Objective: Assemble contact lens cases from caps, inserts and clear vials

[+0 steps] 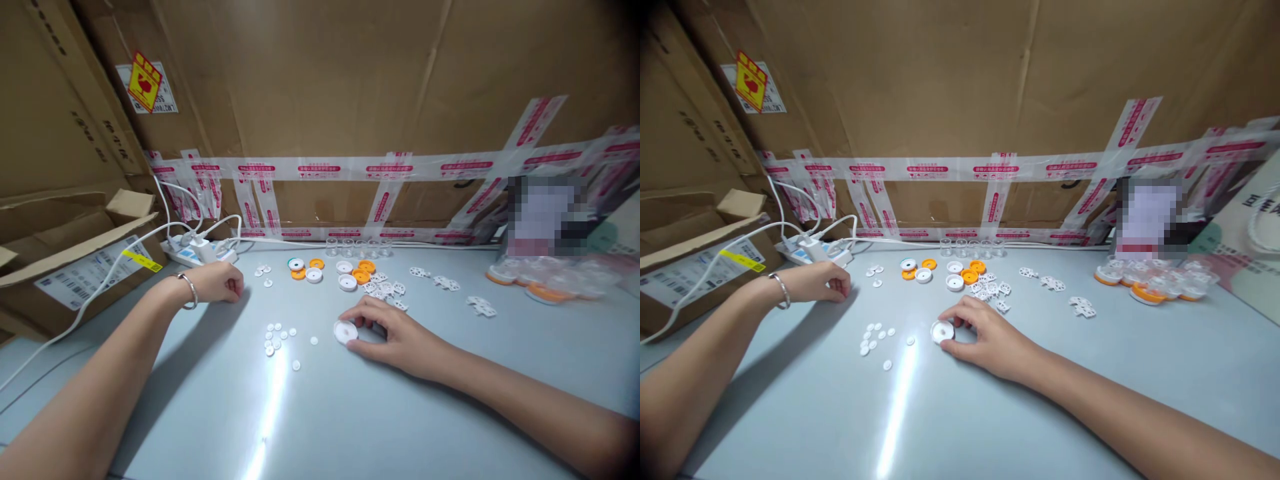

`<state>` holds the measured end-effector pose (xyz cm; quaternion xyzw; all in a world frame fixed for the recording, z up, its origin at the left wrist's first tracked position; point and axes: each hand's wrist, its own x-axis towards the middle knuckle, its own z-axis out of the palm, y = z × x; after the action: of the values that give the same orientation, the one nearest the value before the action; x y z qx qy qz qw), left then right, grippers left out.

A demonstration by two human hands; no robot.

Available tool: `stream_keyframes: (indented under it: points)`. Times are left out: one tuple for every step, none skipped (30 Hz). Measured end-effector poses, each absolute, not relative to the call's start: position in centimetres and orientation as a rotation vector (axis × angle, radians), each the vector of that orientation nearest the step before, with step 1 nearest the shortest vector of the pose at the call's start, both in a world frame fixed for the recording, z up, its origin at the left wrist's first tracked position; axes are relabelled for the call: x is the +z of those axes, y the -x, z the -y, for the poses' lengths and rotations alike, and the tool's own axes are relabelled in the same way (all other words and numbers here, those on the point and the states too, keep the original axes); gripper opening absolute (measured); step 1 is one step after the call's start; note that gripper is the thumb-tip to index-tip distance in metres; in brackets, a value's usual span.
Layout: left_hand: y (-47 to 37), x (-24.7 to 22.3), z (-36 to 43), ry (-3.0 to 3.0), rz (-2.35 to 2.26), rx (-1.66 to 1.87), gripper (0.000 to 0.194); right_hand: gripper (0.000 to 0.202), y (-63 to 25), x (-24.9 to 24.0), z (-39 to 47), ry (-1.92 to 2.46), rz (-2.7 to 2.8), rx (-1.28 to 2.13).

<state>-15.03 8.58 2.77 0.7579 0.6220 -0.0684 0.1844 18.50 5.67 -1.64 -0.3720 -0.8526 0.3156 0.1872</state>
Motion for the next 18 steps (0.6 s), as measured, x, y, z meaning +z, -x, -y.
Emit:
stream_keyframes:
  points:
    - [15.0,2.7,-8.6,-2.137,-1.751,-0.188,0.017,0.025,-18.5,-1.6,-5.7,1.044,2.397,0.887]
    - [15.0,2.7,-8.5,-2.138,-1.748,-0.18,0.017,0.025,-18.5,-1.6,-5.6,1.04,2.394,0.887]
    - [15.1,2.7,-8.5,-2.14,-1.748,-0.167,0.017,0.024,-18.5,-1.6,-5.6,1.036,2.392,0.886]
    - [15.1,2.9,-8.4,-2.144,-1.752,-0.151,0.017,0.024,-18.5,-1.6,-5.6,1.033,2.39,0.884]
    - [15.3,3.2,-8.3,-2.151,-1.759,-0.135,0.017,0.024,-18.5,-1.6,-5.5,1.031,2.389,0.88]
    - [15.5,3.6,-8.2,-2.164,-1.781,-0.106,0.016,0.024,-18.6,-1.6,-5.5,1.031,2.386,0.877]
    - [15.7,4.1,-8.1,-2.179,-1.812,-0.058,0.016,0.024,-18.5,-1.6,-5.5,1.031,2.382,0.877]
    - [16.1,4.8,-7.8,-2.197,-1.851,0.005,0.017,0.025,-18.5,-1.5,-5.5,1.031,2.375,0.879]
    - [16.4,5.5,-7.6,-2.212,-1.909,0.123,0.017,0.026,-18.5,-1.5,-5.5,1.033,2.364,0.884]
    - [16.7,6.2,-7.3,-2.216,-1.94,0.249,0.018,0.029,-18.5,-1.5,-5.5,1.036,2.351,0.896]
    - [16.9,6.8,-7.1,-2.216,-1.958,0.366,0.018,0.032,-18.5,-1.5,-5.5,1.047,2.331,0.918]
    - [17.0,7.3,-6.8,-2.208,-1.962,0.482,0.017,0.036,-18.5,-1.4,-5.6,1.065,2.304,0.947]
    - [16.8,7.7,-6.5,-2.19,-1.95,0.585,0.016,0.039,-18.5,-1.4,-5.6,1.088,2.266,0.977]
    - [16.3,7.9,-6.2,-2.168,-1.93,0.681,0.015,0.04,-18.5,-1.2,-5.6,1.114,2.22,0.995]
    - [15.4,7.9,-6.0,-2.15,-1.899,0.767,0.014,0.04,-18.5,-1.1,-5.6,1.137,2.171,0.993]
    - [14.2,7.6,-5.6,-2.134,-1.855,0.823,0.013,0.038,-18.5,-0.8,-5.5,1.152,2.125,0.967]
    - [12.6,7.2,-5.3,-2.126,-1.803,0.897,0.013,0.034,-18.4,-0.5,-5.3,1.155,2.086,0.922]
    - [10.8,6.5,-4.8,-2.142,-1.716,0.936,0.012,0.03,-18.4,-0.3,-5.1,1.144,2.061,0.873]
